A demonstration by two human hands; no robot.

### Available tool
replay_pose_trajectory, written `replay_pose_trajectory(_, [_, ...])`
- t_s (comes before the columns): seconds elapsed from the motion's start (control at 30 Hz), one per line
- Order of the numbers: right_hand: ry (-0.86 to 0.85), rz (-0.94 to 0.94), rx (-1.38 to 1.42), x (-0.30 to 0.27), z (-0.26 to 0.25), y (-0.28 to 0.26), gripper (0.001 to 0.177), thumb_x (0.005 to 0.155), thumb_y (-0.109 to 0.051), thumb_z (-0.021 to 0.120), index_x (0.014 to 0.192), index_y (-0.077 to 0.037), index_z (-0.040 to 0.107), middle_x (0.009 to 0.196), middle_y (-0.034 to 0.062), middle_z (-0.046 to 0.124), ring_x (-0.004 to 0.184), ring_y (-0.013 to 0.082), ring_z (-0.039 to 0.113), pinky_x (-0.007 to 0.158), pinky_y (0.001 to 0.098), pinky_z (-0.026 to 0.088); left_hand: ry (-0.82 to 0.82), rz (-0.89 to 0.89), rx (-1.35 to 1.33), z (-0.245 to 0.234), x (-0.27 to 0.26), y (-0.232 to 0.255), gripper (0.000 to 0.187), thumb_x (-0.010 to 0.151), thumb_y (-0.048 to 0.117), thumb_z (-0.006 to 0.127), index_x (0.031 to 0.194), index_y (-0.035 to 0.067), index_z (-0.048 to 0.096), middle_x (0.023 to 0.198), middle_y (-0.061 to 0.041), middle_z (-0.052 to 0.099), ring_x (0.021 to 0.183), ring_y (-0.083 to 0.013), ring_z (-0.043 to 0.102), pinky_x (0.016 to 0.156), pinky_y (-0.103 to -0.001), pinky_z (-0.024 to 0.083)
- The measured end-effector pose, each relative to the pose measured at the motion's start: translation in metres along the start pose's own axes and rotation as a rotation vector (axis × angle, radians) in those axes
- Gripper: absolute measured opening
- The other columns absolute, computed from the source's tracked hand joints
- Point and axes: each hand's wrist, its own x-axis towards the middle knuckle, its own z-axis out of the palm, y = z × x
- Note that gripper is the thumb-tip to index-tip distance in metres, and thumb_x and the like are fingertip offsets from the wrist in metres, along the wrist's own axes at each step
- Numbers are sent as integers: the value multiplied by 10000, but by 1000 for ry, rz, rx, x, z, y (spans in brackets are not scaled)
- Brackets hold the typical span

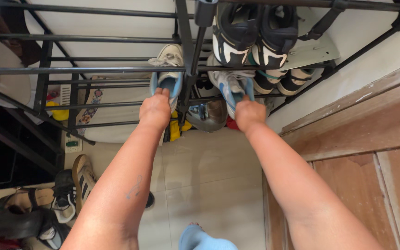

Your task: The person removes shoes, helmets, and a jacket from a metal shoe rack and places them on the floor. Then, using a blue cloth, the person wipes the metal bars of the rack from top to bottom.

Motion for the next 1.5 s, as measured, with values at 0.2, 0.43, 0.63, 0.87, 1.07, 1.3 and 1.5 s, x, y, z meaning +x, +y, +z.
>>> replay_pose_trajectory(0.2, [90, -71, 144, -66, 3, -21, 193, 974, -126, 522, 1124, -101, 642, 1121, 155, 720, 954, 402, 718, 798, 524, 569, 49, 153, -35, -29, -76, -22, 293, 813, 190, 768, 1058, 129, 619, 1141, -117, 615, 918, -411, 674, 740, -546, 541])
replay_pose_trajectory(0.43, [-20, -298, 168, -212, -73, -108, 358, 843, -365, 746, 960, -57, 607, 834, 157, 736, 746, 374, 738, 645, 514, 585, 45, 263, -81, -95, -221, -78, 278, 790, 174, 779, 987, 114, 592, 978, -108, 631, 812, -396, 674, 667, -536, 527])
replay_pose_trajectory(0.63, [-292, -592, 253, -302, -108, -212, 356, 833, -371, 767, 959, -69, 625, 836, 163, 735, 811, 366, 733, 700, 512, 567, -61, 26, -44, -117, -337, -146, 374, 755, 304, 819, 1001, 120, 605, 976, -95, 654, 820, -390, 687, 682, -512, 552])
replay_pose_trajectory(0.87, [-233, -879, 350, -352, -103, -355, 158, 935, -145, 587, 1065, -55, 581, 1060, 181, 688, 831, 366, 718, 688, 501, 561, -123, -412, 119, -109, -420, -248, 397, 798, 383, 809, 1039, 124, 630, 1101, -74, 680, 937, -357, 723, 789, -481, 586])
replay_pose_trajectory(1.07, [80, -1115, 326, -361, -117, -410, 777, 811, -85, 675, 1541, -109, 409, 1562, 336, 339, 1284, 493, 514, 1001, 534, 447, -93, -672, 36, -113, -435, -287, 1011, 694, 295, 887, 1515, 111, 326, 1547, -163, 390, 1051, -444, 692, 855, -471, 597])
replay_pose_trajectory(1.3, [-125, -1038, 325, -364, -131, -382, 800, 821, -280, 801, 1496, -105, 409, 1611, 256, 291, 1451, 447, 325, 1101, 627, 309, -216, -562, -3, -117, -407, -246, 930, 797, 409, 820, 1560, 219, 323, 1653, -95, 292, 1259, -350, 617, 979, -439, 569])
replay_pose_trajectory(1.5, [64, -929, 485, -349, -133, -325, 602, 790, -277, 820, 1304, -72, 581, 1517, 253, 438, 1355, 395, 465, 1027, 536, 416, -222, -462, 52, -126, -375, -191, 774, 811, 479, 794, 1470, 230, 476, 1644, -82, 299, 1391, -277, 491, 1020, -416, 549])
